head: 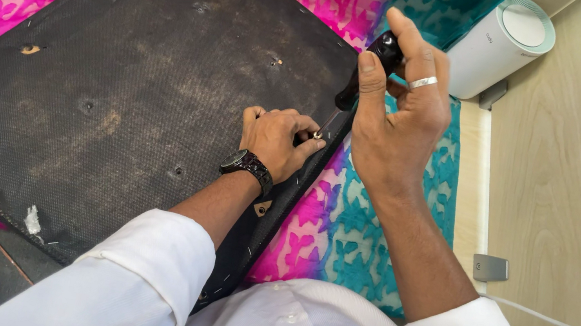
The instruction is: The person uses a screwdriver to remove screws from the underside of a chair seat. They unscrew multiple fasteners one by one and place them into a small container nearby.
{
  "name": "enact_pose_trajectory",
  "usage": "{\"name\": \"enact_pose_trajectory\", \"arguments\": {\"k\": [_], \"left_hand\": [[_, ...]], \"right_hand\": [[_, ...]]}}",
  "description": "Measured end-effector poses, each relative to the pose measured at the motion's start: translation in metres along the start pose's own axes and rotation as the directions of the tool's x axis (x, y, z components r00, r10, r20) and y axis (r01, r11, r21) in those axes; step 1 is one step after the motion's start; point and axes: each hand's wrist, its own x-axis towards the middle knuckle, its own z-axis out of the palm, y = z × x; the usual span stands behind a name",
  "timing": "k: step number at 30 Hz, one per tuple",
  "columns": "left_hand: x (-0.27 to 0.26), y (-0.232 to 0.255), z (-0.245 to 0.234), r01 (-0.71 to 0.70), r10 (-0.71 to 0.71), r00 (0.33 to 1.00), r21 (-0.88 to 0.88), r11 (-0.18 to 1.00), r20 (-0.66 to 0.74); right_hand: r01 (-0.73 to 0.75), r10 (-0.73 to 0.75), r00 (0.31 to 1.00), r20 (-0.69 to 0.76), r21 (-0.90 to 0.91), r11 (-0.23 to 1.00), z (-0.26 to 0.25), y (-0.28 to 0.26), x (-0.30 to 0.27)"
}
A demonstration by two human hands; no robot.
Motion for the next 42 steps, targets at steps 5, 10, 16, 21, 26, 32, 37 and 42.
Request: {"name": "enact_pose_trajectory", "arguments": {"k": [5,10,16,21,26,32,37,42], "left_hand": [[-0.001,0.001,0.0,-0.002,0.002,1.0,0.019,1.0,-0.012],[0.001,0.002,0.002,0.011,-0.01,1.0,0.014,1.0,-0.018],[0.001,0.0,0.002,-0.008,0.009,1.0,0.031,0.999,-0.018],[0.001,0.001,0.0,0.0,0.0,1.0,0.026,1.0,0.009],[-0.001,0.001,-0.002,-0.036,0.036,0.999,0.002,0.999,-0.029],[-0.005,0.004,-0.004,-0.042,0.042,0.999,-0.001,0.999,-0.03],[-0.005,0.005,-0.005,-0.05,0.05,0.998,0.025,0.998,-0.026],[-0.004,0.003,-0.003,-0.056,0.056,0.998,0.019,0.998,-0.037]], "right_hand": [[-0.096,0.094,0.995,0.025,0.078,0.992,-0.004,-0.004,-0.001],[0.086,-0.085,0.996,0.02,-0.056,0.995,-0.001,-0.004,0.003],[-0.142,0.133,0.988,0.083,0.12,0.983,0.0,-0.009,0.004],[0.112,-0.109,0.993,0.054,-0.065,0.992,0.003,-0.006,0.006],[-0.014,0.013,0.997,0.081,0.018,1.0,0.005,-0.006,0.005],[0.046,-0.042,0.995,0.086,-0.043,0.998,0.003,-0.004,0.005],[0.122,-0.115,0.988,0.102,-0.064,0.991,0.002,-0.002,0.008],[-0.064,0.044,0.983,0.176,0.105,0.992,0.007,-0.007,0.011]]}}
